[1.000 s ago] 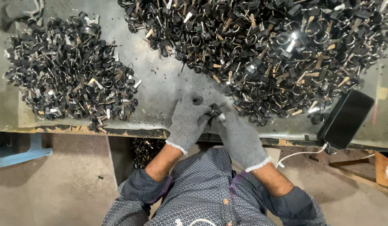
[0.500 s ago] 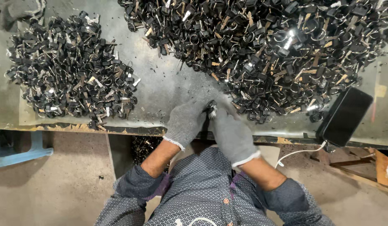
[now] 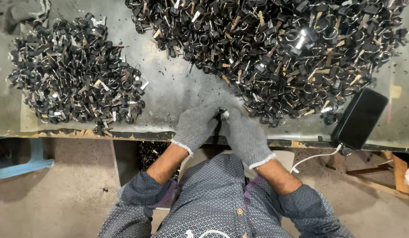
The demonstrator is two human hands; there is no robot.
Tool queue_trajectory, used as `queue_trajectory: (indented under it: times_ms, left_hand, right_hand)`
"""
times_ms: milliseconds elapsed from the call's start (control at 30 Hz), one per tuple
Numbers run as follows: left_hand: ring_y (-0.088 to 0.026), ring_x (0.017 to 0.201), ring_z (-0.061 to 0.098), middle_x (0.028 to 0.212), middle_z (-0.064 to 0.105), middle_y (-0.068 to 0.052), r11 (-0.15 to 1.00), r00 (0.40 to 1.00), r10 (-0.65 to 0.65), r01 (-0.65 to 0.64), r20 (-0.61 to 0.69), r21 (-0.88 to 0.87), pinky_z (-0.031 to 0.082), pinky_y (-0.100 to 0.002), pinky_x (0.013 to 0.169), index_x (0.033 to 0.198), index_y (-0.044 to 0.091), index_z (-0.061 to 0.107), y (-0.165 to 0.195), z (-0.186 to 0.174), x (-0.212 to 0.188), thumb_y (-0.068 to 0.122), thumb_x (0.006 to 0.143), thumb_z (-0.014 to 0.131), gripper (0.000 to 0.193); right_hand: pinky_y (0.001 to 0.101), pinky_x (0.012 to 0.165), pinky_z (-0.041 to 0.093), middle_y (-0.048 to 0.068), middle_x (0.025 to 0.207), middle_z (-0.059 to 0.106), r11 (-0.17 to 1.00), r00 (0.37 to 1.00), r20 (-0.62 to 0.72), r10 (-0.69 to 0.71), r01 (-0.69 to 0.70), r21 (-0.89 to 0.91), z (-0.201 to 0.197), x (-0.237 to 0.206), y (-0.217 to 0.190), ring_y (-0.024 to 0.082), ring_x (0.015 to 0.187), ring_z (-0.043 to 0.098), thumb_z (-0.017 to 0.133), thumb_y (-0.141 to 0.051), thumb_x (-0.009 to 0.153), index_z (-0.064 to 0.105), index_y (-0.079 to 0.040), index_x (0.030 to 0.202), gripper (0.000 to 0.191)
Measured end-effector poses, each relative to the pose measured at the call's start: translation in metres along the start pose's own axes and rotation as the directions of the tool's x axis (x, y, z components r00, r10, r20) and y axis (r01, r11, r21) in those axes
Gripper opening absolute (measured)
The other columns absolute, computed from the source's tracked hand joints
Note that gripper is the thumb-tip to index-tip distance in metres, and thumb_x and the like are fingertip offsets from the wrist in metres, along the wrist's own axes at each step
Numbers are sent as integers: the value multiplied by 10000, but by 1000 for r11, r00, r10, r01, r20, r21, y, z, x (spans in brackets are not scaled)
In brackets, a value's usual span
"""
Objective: The person uses pliers to trim small metal parts from a large pile on a metal table. The person repeatedly picks up individual parts, trims them with the pliers, and places them back on the table. The process is continuous and repetitive throughout the clip.
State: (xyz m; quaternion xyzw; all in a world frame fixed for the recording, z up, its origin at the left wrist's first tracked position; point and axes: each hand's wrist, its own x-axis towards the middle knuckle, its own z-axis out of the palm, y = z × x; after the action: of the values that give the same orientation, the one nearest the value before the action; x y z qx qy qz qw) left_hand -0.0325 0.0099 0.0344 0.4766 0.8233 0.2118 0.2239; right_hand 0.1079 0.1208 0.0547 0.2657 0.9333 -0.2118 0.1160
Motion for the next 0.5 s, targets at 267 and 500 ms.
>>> queue_trajectory:
  times_ms: [267,500]
  left_hand:
    - [-247,739,713,881,731,-87,997,997,-75,75,-16,6,572,-416,679,1115,159,725,9,-4,1,305,879,714,278]
    - [-209,749,692,956,701,-70,969,986,168,-163,-10,185,566,-356,638,1064,83,673,6,3,-3,153,987,595,130]
  right_hand:
    - [454,515,624,141,723,677,1000,997,67,27,-26,-11,2,-4,4,254,560,708,600,-192,997,610,12,1012,205]
    - [416,477,632,167,724,726,964,988,73,133,-112,-242,15,1,-10,252,583,738,602,-150,995,593,34,1146,238]
